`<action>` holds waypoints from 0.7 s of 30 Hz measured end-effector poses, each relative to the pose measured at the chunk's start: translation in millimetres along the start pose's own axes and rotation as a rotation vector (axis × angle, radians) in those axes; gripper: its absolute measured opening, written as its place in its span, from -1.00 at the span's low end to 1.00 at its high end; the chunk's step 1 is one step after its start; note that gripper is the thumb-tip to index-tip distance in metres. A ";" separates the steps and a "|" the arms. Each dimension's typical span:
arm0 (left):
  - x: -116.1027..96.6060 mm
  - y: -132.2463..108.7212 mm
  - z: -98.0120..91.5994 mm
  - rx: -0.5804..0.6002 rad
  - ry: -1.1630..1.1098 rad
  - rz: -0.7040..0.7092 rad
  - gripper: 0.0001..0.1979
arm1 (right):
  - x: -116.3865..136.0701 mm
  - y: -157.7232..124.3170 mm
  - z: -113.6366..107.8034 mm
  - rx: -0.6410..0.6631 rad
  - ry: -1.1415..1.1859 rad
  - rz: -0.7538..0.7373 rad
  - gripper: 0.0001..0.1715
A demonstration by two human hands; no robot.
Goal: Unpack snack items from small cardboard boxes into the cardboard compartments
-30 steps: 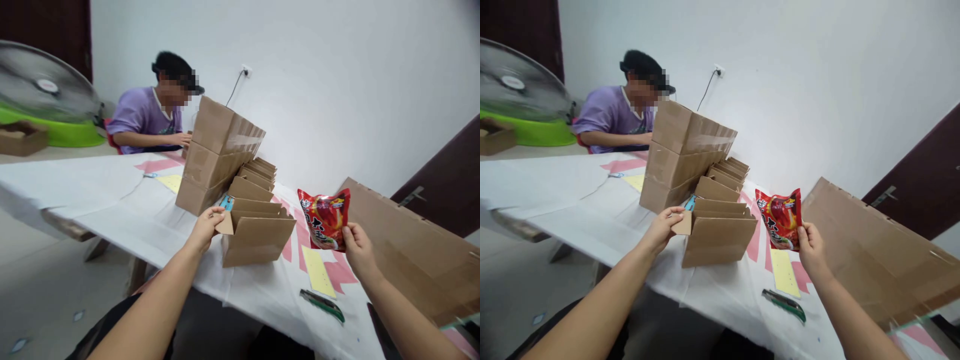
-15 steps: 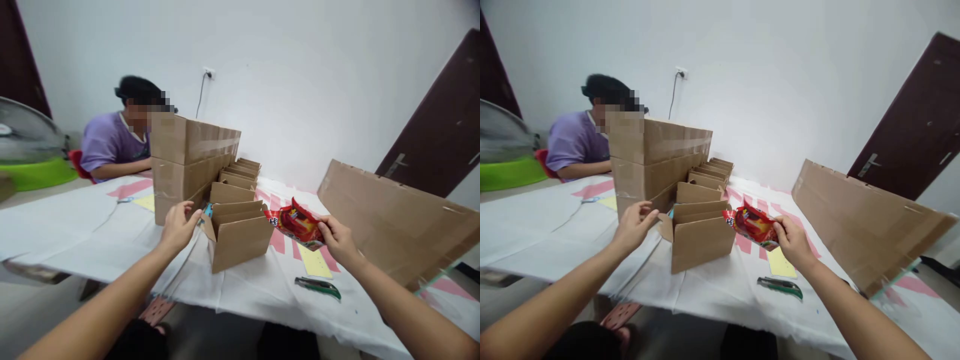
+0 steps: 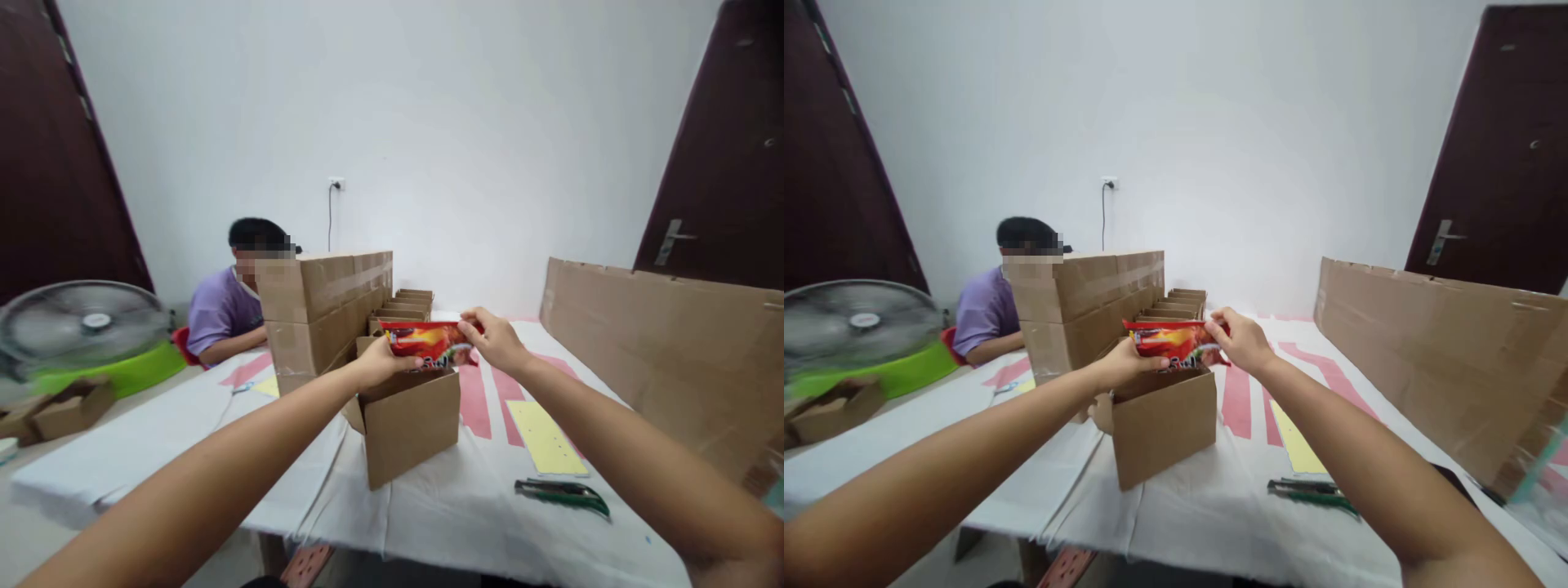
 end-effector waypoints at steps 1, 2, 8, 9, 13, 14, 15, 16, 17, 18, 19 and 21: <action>3.6 7.2 -11.7 -0.049 -0.072 -0.006 -0.43 | -18.6 6.6 1.2 -0.030 0.088 0.076 -0.59; 7.2 13.4 -22.6 -0.093 -0.125 -0.013 -0.43 | -37.0 11.8 5.5 -0.043 0.167 0.154 -0.50; 20.0 36.7 -45.9 -0.150 -0.145 -0.044 -0.43 | -85.5 26.4 55.6 0.007 0.387 0.318 -0.08; 20.2 38.5 -44.4 -0.144 -0.143 -0.043 -0.42 | -83.9 27.5 62.0 0.012 0.420 0.315 -0.04; 14.8 41.4 -29.8 -0.069 -0.152 -0.047 -0.40 | -62.8 29.2 74.5 0.059 0.600 0.253 -0.11; 11.4 40.9 -25.2 -0.056 -0.156 -0.043 -0.40 | -57.2 27.6 74.3 0.075 0.655 0.234 -0.17; 7.4 39.7 -20.0 -0.046 -0.155 -0.036 -0.40 | -53.0 24.6 72.9 0.092 0.702 0.219 -0.24; 2.7 37.6 -13.8 -0.037 -0.149 -0.025 -0.41 | -50.9 19.9 70.9 0.108 0.743 0.213 -0.31; -2.5 34.1 -6.2 -0.025 -0.136 -0.009 -0.42 | -51.2 13.1 68.6 0.123 0.780 0.214 -0.37; -7.7 28.8 2.5 -0.014 -0.108 0.007 -0.41 | -53.4 4.4 66.4 0.138 0.817 0.216 -0.42; -12.6 21.3 12.6 0.002 -0.063 0.022 -0.40 | -57.2 -6.0 64.3 0.148 0.860 0.211 -0.45; -20.5 -0.5 34.7 0.028 0.094 0.052 -0.32 | -67.9 -31.4 62.4 0.165 0.968 0.181 -0.46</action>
Point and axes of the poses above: each hand's wrist, its own y-axis towards the middle knuckle, its own z-axis out of the palm, x = y × z, the point moved 8 cm from there along y, towards the middle knuckle, and after that the axes turned 7 degrees about x, right-handed, at the moved point
